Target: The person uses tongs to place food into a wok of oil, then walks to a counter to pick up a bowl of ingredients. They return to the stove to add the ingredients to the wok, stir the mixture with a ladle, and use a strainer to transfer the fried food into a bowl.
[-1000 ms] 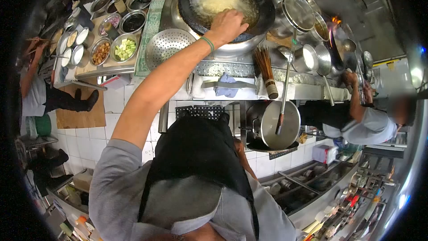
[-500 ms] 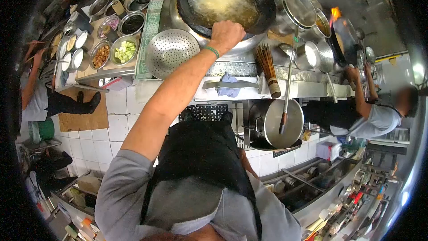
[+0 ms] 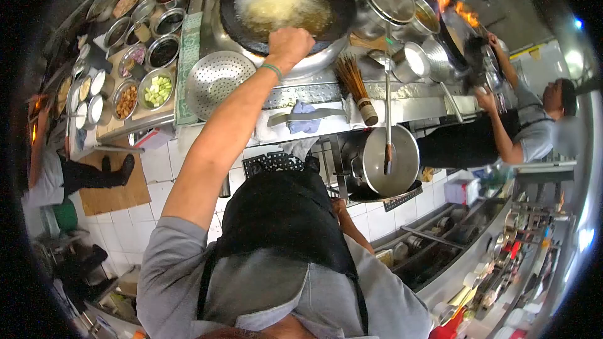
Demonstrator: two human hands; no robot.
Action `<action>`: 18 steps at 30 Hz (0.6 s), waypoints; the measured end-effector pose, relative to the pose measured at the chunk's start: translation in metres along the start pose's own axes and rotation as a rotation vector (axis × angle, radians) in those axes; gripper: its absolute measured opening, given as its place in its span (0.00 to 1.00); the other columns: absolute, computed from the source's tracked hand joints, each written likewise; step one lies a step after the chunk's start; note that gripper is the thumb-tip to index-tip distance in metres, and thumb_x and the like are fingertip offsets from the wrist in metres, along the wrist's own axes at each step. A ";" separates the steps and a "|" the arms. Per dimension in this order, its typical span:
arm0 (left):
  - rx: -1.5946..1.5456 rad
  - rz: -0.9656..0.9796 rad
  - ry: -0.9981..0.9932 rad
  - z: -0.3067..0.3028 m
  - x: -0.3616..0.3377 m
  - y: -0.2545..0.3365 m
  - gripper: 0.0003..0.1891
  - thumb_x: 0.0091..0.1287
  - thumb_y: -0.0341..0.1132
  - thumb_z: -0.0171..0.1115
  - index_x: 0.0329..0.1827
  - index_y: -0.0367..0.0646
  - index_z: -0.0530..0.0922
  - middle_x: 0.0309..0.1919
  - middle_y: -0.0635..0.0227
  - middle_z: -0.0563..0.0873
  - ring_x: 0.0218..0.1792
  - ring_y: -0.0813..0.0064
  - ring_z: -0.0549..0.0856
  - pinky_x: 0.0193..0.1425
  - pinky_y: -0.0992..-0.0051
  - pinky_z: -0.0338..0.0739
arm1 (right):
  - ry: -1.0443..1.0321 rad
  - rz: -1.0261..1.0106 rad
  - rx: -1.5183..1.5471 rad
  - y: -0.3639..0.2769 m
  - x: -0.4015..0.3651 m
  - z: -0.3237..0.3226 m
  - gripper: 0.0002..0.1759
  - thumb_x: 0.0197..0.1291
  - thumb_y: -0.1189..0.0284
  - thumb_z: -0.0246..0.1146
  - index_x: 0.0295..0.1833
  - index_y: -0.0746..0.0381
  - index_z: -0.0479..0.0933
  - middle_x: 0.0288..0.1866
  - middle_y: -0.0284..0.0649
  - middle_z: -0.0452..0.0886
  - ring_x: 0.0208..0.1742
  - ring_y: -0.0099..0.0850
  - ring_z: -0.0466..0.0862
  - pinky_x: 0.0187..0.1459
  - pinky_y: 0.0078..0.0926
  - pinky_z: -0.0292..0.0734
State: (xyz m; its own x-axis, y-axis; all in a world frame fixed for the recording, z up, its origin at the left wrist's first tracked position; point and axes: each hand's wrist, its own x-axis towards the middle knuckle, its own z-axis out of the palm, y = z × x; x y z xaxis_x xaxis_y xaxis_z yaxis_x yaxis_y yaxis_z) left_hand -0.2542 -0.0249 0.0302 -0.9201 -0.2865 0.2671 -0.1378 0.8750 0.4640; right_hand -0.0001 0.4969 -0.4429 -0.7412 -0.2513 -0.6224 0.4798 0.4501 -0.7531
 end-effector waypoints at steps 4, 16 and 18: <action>0.086 -0.022 -0.098 0.016 0.012 -0.012 0.17 0.64 0.51 0.58 0.35 0.52 0.90 0.34 0.58 0.90 0.35 0.55 0.88 0.39 0.58 0.81 | 0.159 0.085 -0.432 -0.036 -0.039 0.018 0.16 0.61 0.67 0.61 0.47 0.66 0.85 0.46 0.50 0.87 0.47 0.40 0.86 0.47 0.37 0.79; 0.401 0.117 -0.261 0.021 0.035 -0.036 0.36 0.72 0.67 0.42 0.52 0.43 0.84 0.48 0.46 0.85 0.49 0.40 0.83 0.52 0.51 0.77 | 0.439 0.208 -0.200 0.038 -0.174 0.104 0.18 0.58 0.65 0.59 0.47 0.65 0.84 0.40 0.53 0.87 0.40 0.47 0.89 0.37 0.45 0.86; 0.358 0.164 -0.281 0.029 0.046 -0.054 0.38 0.71 0.69 0.40 0.53 0.42 0.84 0.49 0.45 0.85 0.50 0.39 0.82 0.53 0.50 0.76 | 0.450 0.443 0.055 0.026 -0.206 0.112 0.17 0.61 0.67 0.58 0.50 0.65 0.83 0.41 0.53 0.87 0.41 0.47 0.89 0.35 0.46 0.88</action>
State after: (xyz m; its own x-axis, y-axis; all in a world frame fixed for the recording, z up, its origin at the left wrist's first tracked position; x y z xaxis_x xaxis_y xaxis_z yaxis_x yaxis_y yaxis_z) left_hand -0.2997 -0.0736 -0.0071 -0.9969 -0.0606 0.0505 -0.0552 0.9933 0.1015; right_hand 0.2179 0.4640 -0.3585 -0.5855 0.3391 -0.7363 0.8012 0.3807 -0.4618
